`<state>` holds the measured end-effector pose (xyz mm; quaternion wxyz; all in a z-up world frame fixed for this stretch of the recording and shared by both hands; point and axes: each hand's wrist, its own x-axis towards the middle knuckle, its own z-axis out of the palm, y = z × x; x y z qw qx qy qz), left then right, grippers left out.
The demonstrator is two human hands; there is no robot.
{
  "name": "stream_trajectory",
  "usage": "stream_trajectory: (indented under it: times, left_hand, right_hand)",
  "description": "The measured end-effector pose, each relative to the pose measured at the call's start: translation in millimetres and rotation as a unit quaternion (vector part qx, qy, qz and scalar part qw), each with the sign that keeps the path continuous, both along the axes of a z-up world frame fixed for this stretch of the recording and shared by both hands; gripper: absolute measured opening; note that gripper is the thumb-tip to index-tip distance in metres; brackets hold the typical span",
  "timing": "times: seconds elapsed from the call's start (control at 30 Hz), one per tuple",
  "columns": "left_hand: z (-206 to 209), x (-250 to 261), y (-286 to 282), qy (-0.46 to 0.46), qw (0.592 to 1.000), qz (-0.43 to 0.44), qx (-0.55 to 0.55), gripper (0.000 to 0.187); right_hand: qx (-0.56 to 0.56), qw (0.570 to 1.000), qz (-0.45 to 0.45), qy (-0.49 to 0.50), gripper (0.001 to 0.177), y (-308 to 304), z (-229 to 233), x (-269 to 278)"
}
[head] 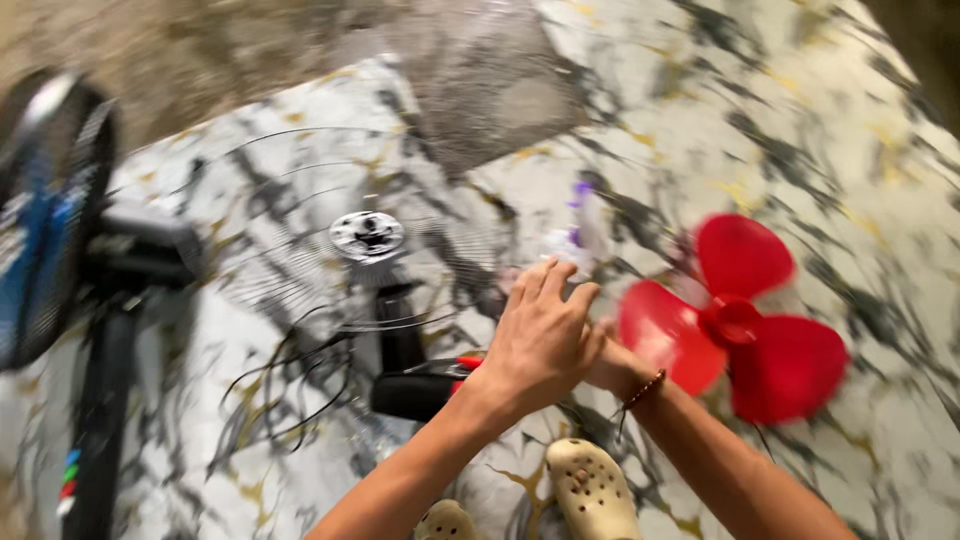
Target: The person assembles a black electric fan by attaching the front grille, securing the motor housing, and mounting a red fan blade. They then handle a second fan with blue blades, removing its front grille and detaching the blade from the motor shaft.
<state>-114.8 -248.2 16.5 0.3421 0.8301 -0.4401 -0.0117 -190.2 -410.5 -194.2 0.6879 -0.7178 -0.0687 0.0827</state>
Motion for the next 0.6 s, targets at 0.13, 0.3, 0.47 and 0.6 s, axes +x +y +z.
stream_trajectory:
  times: [0.13, 0.3, 0.47, 0.6]
  left_hand:
    - [-34.5, -21.5, -45.4, -0.015, 0.996, -0.040, 0.073, 0.039]
    - [-75.6, -58.0, -112.7, 0.086, 0.982, -0.110, 0.128, 0.046]
    - [-122.2, -83.0, -165.1, 0.132, 0.955, -0.144, 0.223, 0.050]
    - [-172.8, -88.1, -196.0, 0.049, 0.974, -0.099, 0.197, 0.071]
  right_hand:
    - [0.029, 0.984, -0.127, 0.121, 0.031, -55.0, -14.9, -38.7]
    - [-0.037, 0.901, -0.327, 0.283, 0.019, -117.6, 17.7, -81.2]
    - [-0.190, 0.815, -0.480, 0.263, 0.034, -150.0, 12.8, -124.3]
    - [-0.275, 0.763, -0.513, 0.281, 0.055, -161.1, -30.3, -154.5]
